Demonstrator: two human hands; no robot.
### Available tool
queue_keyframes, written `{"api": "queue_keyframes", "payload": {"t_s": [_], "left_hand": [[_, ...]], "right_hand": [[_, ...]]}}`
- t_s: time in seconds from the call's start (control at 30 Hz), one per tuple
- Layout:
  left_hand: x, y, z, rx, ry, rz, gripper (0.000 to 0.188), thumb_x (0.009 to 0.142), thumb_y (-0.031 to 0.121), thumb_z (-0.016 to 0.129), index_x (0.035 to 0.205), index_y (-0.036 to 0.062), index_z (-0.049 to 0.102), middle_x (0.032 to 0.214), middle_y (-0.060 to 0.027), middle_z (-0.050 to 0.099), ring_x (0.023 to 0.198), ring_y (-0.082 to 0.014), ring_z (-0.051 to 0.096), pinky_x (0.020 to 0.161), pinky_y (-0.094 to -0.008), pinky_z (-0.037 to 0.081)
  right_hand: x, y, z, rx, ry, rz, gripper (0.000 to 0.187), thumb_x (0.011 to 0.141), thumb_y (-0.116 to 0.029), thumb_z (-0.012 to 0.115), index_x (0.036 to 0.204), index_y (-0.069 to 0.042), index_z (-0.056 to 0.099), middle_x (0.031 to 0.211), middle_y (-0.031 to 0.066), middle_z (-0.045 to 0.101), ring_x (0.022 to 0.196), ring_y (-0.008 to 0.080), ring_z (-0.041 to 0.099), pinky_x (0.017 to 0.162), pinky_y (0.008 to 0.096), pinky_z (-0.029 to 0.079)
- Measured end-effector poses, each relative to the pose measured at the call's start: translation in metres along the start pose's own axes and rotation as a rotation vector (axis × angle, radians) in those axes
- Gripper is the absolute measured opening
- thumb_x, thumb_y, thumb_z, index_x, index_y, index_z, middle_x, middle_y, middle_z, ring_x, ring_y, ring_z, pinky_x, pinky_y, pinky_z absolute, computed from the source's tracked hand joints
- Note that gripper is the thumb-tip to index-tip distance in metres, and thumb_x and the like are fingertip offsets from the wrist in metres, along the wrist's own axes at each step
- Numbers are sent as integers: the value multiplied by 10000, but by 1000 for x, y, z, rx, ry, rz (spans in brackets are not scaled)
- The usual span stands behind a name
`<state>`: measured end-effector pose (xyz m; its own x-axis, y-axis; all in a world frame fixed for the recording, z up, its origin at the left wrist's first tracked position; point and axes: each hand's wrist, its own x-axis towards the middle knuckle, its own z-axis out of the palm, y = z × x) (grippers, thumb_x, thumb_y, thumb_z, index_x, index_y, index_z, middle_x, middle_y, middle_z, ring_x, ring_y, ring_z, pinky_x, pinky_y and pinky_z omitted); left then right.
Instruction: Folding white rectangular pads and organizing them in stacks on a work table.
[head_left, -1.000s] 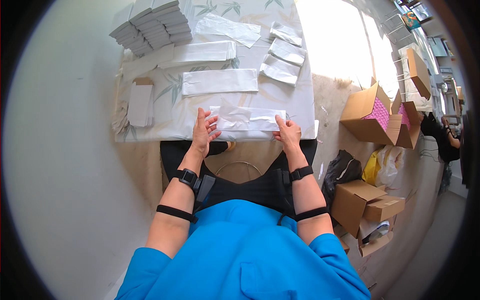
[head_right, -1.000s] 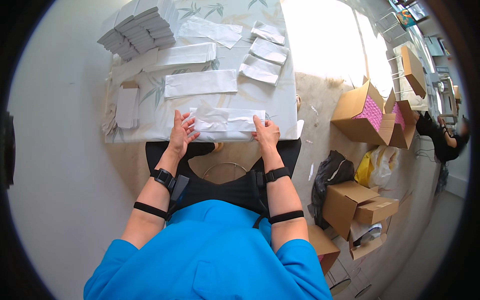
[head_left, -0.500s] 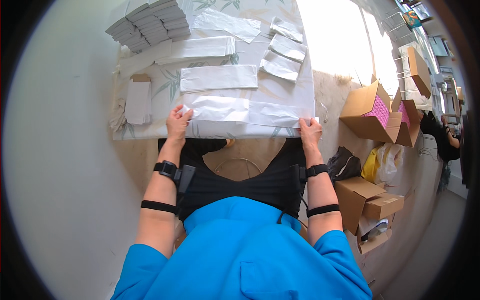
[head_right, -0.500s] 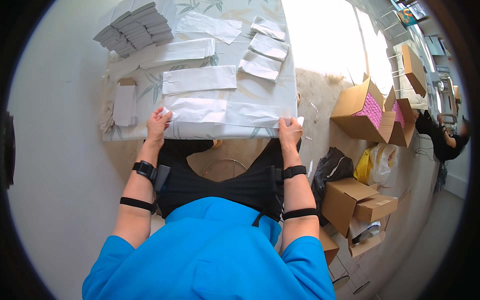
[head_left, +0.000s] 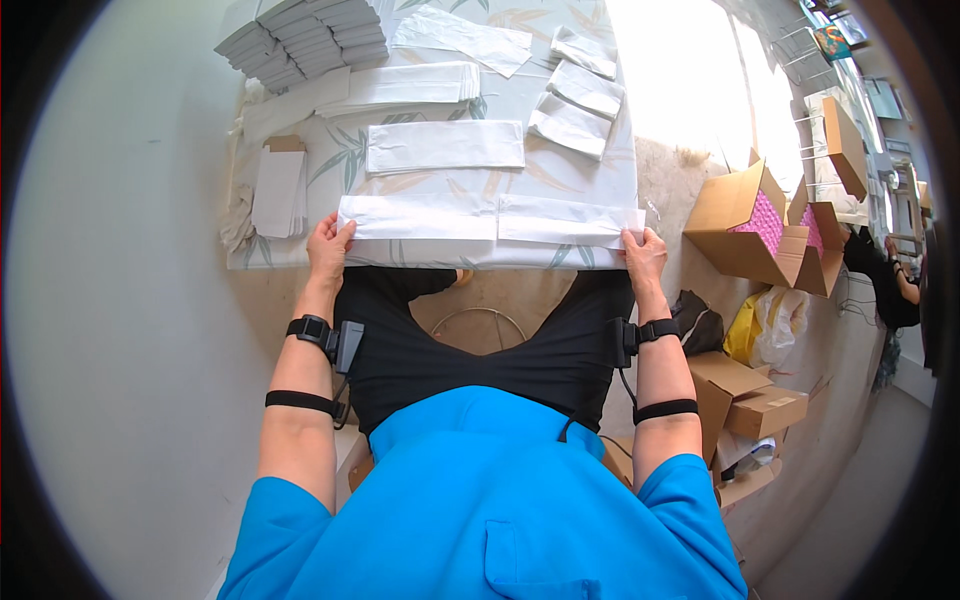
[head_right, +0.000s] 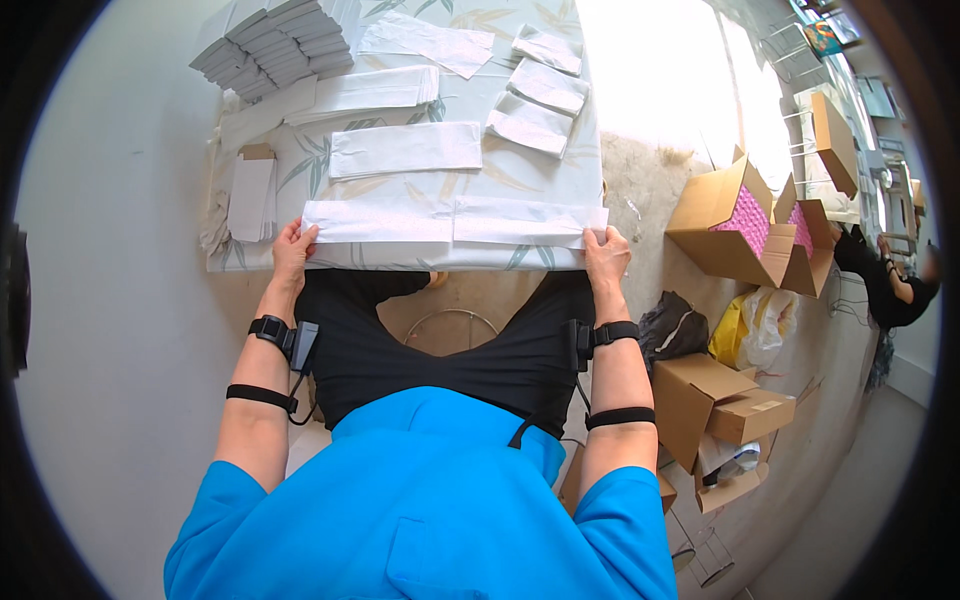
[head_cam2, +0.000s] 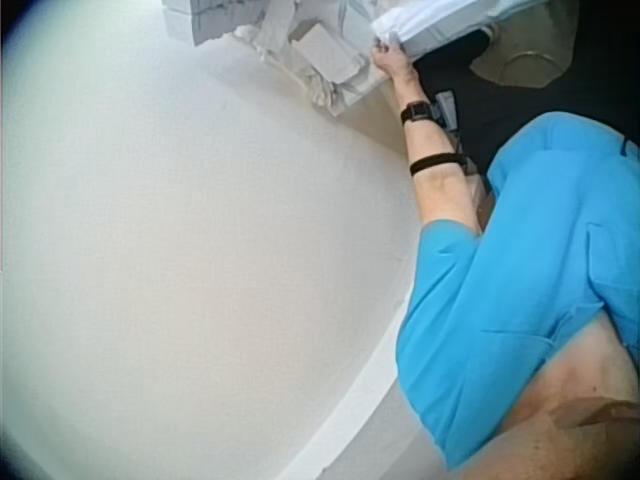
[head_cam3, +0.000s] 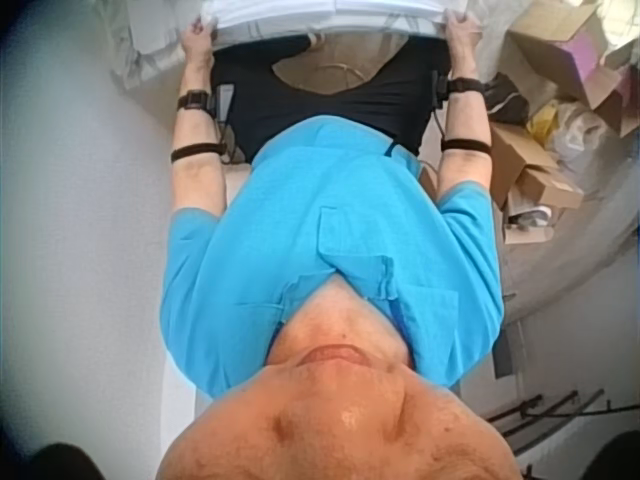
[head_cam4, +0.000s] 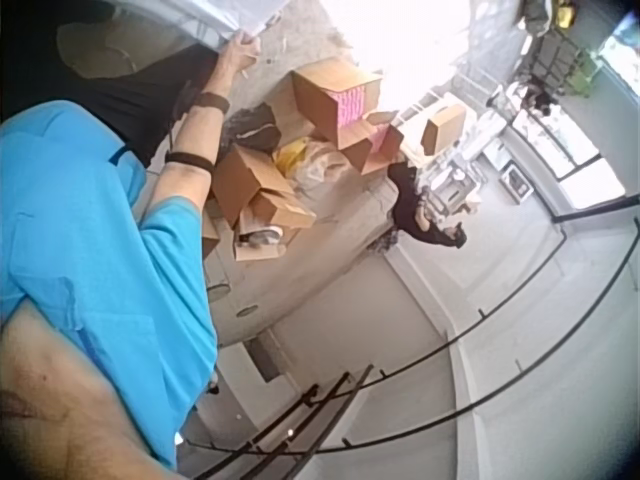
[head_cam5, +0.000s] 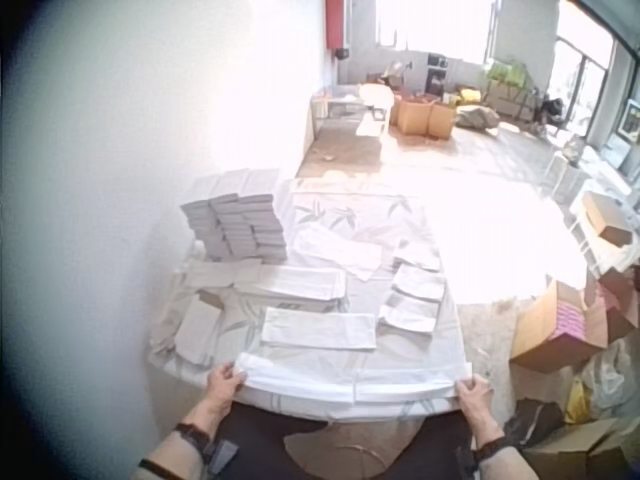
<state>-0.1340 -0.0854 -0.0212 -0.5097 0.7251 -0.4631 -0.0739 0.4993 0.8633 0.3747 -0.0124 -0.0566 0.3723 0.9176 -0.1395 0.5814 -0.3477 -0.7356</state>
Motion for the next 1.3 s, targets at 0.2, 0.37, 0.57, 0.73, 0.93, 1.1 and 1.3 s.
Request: {"api": "queue_keyframes", "payload": {"t_s": [0.2,0.37,0.57,0.73,0.93,1.1,1.3], "left_hand": [[-4,50,-45,-41,50,259,394,853,113,696,1211,28,555,998,-9,635,841,-74,574,721,-212,461],[-89,187,-30,403,24,595,368,864,77,650,1218,24,568,984,-9,625,835,-87,560,722,-219,463],[-102,169,86,450,-253,640,368,807,90,660,1166,52,592,868,-56,604,752,-120,556,667,-258,463],[-82,56,188,451,-351,480,350,778,55,640,1124,30,592,944,-188,639,861,-287,645,782,-361,515],[-69,12,211,603,-477,786,300,828,63,614,1126,29,600,1014,-165,638,888,-328,636,791,-362,517],[-63,35,214,648,-596,759,306,824,74,626,1127,43,596,1052,-146,620,928,-338,623,810,-392,508],[-59,34,204,318,-448,618,358,867,185,634,1183,30,571,1039,-157,641,939,-280,623,808,-353,497]], "right_hand": [[3,7,-4,-44,-51,11,275,770,-256,686,781,13,635,706,166,668,651,256,663,637,383,511],[0,-2,-11,7,-93,31,259,796,-230,679,813,25,635,722,143,668,617,203,654,581,339,524],[-4,-22,-20,67,-157,63,224,860,-202,668,900,17,644,749,53,657,598,108,610,538,257,500],[0,-9,-15,18,-187,49,219,862,-195,669,882,20,638,748,49,643,599,102,599,535,244,495],[-3,-2,-18,77,-100,8,222,837,-188,673,812,25,619,701,78,636,591,151,615,544,293,507],[-17,-27,-23,-371,298,-183,384,736,-250,733,1019,-26,601,951,174,641,896,353,617,821,438,487],[-65,-114,31,-16,-160,-362,414,766,-192,738,1076,22,568,981,172,602,915,337,587,807,415,480]]}}
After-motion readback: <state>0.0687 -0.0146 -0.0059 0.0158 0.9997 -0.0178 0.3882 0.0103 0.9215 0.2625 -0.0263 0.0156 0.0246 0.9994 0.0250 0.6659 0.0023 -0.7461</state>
